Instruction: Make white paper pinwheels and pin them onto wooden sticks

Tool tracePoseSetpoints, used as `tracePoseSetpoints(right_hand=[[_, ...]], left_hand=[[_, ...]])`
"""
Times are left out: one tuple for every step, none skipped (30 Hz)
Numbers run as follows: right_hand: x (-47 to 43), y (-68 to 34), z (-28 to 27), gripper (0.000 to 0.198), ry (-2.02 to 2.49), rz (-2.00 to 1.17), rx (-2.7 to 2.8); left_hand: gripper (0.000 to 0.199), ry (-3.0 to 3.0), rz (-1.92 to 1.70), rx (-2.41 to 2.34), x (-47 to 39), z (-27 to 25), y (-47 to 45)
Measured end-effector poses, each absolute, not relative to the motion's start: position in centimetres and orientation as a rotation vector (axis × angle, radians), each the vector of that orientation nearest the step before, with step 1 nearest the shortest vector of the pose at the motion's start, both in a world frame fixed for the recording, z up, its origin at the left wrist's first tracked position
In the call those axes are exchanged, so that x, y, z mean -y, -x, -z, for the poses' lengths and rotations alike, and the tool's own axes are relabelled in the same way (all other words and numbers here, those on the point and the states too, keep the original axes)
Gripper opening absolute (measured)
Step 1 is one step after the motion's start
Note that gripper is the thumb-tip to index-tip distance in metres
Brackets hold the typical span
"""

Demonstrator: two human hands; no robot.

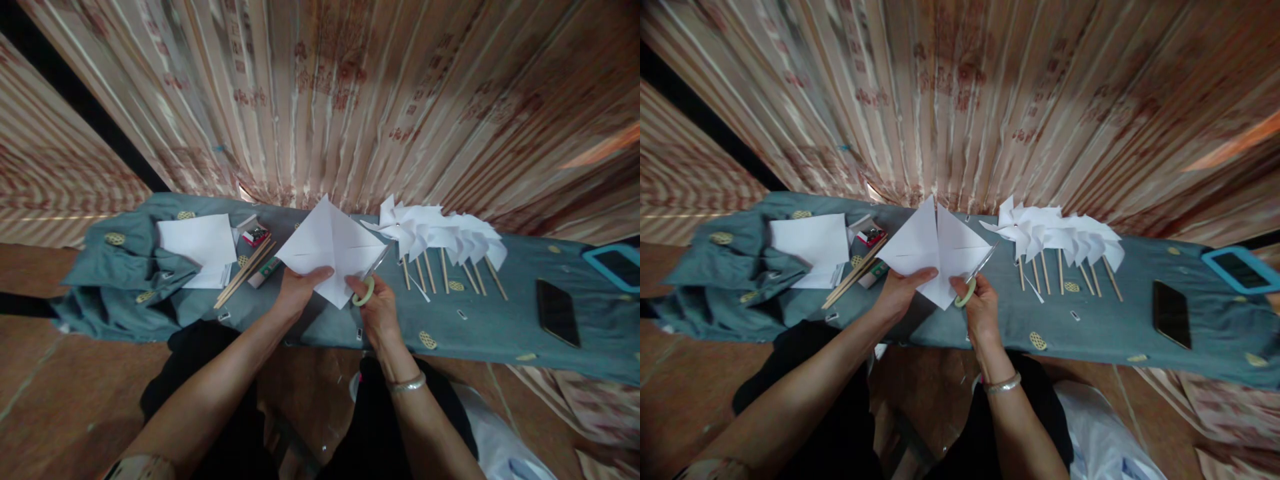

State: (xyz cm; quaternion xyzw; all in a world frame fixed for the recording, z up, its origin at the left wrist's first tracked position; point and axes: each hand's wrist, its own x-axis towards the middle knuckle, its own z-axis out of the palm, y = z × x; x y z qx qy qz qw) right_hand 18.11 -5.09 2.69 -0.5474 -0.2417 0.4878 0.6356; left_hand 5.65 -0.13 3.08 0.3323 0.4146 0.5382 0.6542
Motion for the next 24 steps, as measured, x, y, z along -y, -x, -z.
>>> tracePoseSetpoints(right_hand=[[5.1, -18.1, -2.7, 0.033, 1.262, -1.108, 0.559], [5.1, -18.1, -2.8, 0.033, 1.274, -1.102, 0.571], [5.1, -18.1, -2.9, 0.035, 1.286, -1.1, 0.589], [5.2, -18.0, -2.9, 0.036, 1.297, -1.1, 0.61], [5.2, -18.0, -3.0, 0.038, 1.31, -1.1, 0.634], [5.3, -17.9, -3.0, 0.039, 1.323, -1.102, 0.663], [5.4, -17.9, -3.0, 0.039, 1.338, -1.107, 0.694], [5.6, -17.9, -3.0, 0.039, 1.352, -1.113, 0.726], [5.8, -17.9, -2.9, 0.039, 1.365, -1.119, 0.759], [6.0, -18.0, -2.9, 0.039, 1.378, -1.128, 0.8], [6.3, -18.0, -2.8, 0.04, 1.395, -1.142, 0.853], [6.7, -18.1, -2.7, 0.04, 1.417, -1.163, 0.916], [7.1, -18.1, -2.7, 0.04, 1.439, -1.186, 0.984], [7.5, -18.1, -2.6, 0.039, 1.456, -1.212, 1.052], [7.9, -18.0, -2.6, 0.039, 1.469, -1.241, 1.117], [8.3, -17.9, -2.6, 0.038, 1.476, -1.269, 1.173], [8.7, -17.8, -2.5, 0.037, 1.477, -1.296, 1.215], [9.0, -17.6, -2.5, 0.037, 1.477, -1.32, 1.243], [9.3, -17.4, -2.5, 0.037, 1.478, -1.342, 1.264], [9.5, -17.2, -2.5, 0.037, 1.482, -1.362, 1.279], [9.7, -17.0, -2.4, 0.037, 1.484, -1.379, 1.286], [9.8, -16.9, -2.4, 0.038, 1.486, -1.391, 1.292], [9.9, -16.8, -2.3, 0.038, 1.487, -1.399, 1.298], [10.0, -16.8, -2.3, 0.039, 1.489, -1.404, 1.305]], left_hand=[[0.044, -0.766, -1.226, -0.948, 0.0, -3.1, -5.6], [0.044, -0.782, -1.232, -0.959, -0.1, -3.0, -5.5], [0.044, -0.8, -1.239, -0.971, -0.3, -2.9, -5.5], [0.043, -0.82, -1.248, -0.982, -0.4, -2.8, -5.5], [0.043, -0.843, -1.256, -0.99, -0.6, -2.7, -5.4], [0.043, -0.868, -1.266, -0.998, -0.8, -2.6, -5.3], [0.043, -0.896, -1.275, -1.005, -1.0, -2.5, -5.2], [0.042, -0.928, -1.284, -1.015, -1.3, -2.5, -5.1], [0.041, -0.965, -1.294, -1.03, -1.6, -2.5, -4.9], [0.039, -1.008, -1.304, -1.052, -1.9, -2.5, -4.6], [0.037, -1.052, -1.314, -1.078, -2.2, -2.6, -4.3], [0.036, -1.092, -1.329, -1.103, -2.5, -2.6, -4.0], [0.037, -1.126, -1.348, -1.122, -2.7, -2.7, -3.8], [0.04, -1.144, -1.371, -1.133, -3.0, -2.8, -3.5], [0.043, -1.153, -1.392, -1.136, -3.2, -2.8, -3.3], [0.046, -1.154, -1.411, -1.129, -3.4, -2.8, -3.1], [0.047, -1.149, -1.428, -1.118, -3.6, -2.9, -3.0], [0.047, -1.146, -1.441, -1.104, -3.7, -2.9, -2.9], [0.047, -1.135, -1.455, -1.094, -3.8, -2.9, -2.9], [0.046, -1.122, -1.465, -1.09, -3.9, -3.0, -2.8], [0.045, -1.11, -1.473, -1.089, -4.0, -3.0, -2.8], [0.043, -1.1, -1.482, -1.092, -4.1, -3.1, -2.7], [0.042, -1.098, -1.488, -1.098, -4.2, -3.1, -2.6], [0.042, -1.102, -1.495, -1.104, -4.3, -3.2, -2.5]])
